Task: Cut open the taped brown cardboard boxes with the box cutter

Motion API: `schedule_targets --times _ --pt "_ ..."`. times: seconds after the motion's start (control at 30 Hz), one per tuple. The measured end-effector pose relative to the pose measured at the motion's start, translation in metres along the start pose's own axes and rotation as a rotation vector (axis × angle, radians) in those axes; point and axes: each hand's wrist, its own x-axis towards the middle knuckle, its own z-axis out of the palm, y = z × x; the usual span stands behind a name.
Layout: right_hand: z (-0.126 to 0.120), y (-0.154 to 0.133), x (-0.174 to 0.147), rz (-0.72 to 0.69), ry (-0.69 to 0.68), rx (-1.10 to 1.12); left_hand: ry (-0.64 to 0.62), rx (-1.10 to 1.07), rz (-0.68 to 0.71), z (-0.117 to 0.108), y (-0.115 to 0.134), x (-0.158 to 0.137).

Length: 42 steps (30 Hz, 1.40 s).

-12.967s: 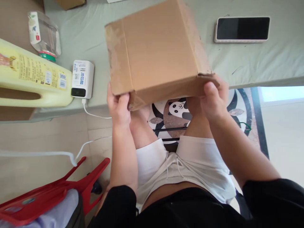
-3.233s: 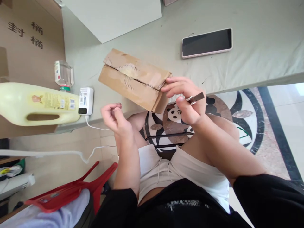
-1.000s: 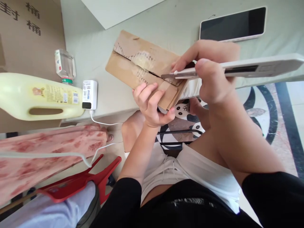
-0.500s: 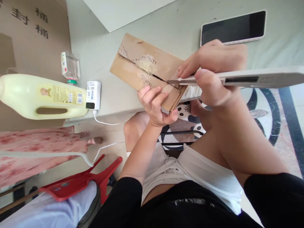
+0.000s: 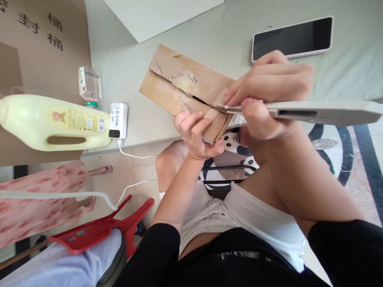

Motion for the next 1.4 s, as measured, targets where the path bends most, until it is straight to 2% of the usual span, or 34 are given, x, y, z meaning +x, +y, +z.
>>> schedule_targets --times 0.07,0.13,0.3,0.5,0.57,0.63,0.73,0.8,0.87,0.93,1.0,1.1,1.23,1.3,1.4 --pt "0.0 -0.002 0.001 -0.15 0.112 0.056 0.051 -0.002 0.072 0.0 0.001 0.001" --pt "0.0 -0.004 0.003 -0.212 0.152 0.125 0.093 -0.005 0.142 0.001 0.004 0.004" --pt "-0.002 -0.007 0.003 -0.203 0.148 0.178 0.187 -0.098 0.322 0.0 0.017 0.014" --pt "-0.01 -0.007 0.002 -0.177 0.166 0.163 0.247 -0.076 0.405 0.0 0.025 0.022" --pt "-0.011 -0.008 0.002 -0.183 0.175 0.185 0.224 -0.046 0.374 -0.001 0.022 0.018" --pt "-0.01 -0.008 0.004 -0.167 0.204 0.274 0.153 -0.01 0.273 -0.002 0.017 0.012" --pt "-0.007 -0.01 0.009 -0.178 0.375 0.466 0.016 0.085 0.097 -0.006 0.012 0.004" --pt "-0.007 -0.011 0.014 -0.122 0.509 0.505 0.014 0.15 0.116 -0.008 0.013 0.004" --pt "-0.008 -0.01 0.018 -0.005 0.605 0.499 0.079 0.159 0.234 -0.009 0.019 0.008" --pt "-0.01 -0.005 0.022 0.093 0.641 0.508 0.156 0.122 0.346 -0.009 0.025 0.012" --pt "-0.01 0.003 0.025 0.125 0.647 0.524 0.197 0.08 0.385 -0.008 0.029 0.016" --pt "-0.006 0.019 0.027 0.267 0.56 0.382 0.187 0.058 0.355 -0.008 0.029 0.016" --pt "0.001 0.034 0.024 0.66 0.388 0.169 0.152 0.095 0.3 -0.009 0.024 0.017" --pt "0.003 0.037 0.023 0.73 0.358 0.099 0.16 0.093 0.308 -0.009 0.02 0.02" --pt "0.008 0.041 0.021 0.744 0.242 -0.036 0.16 0.049 0.304 -0.01 0.007 0.031"
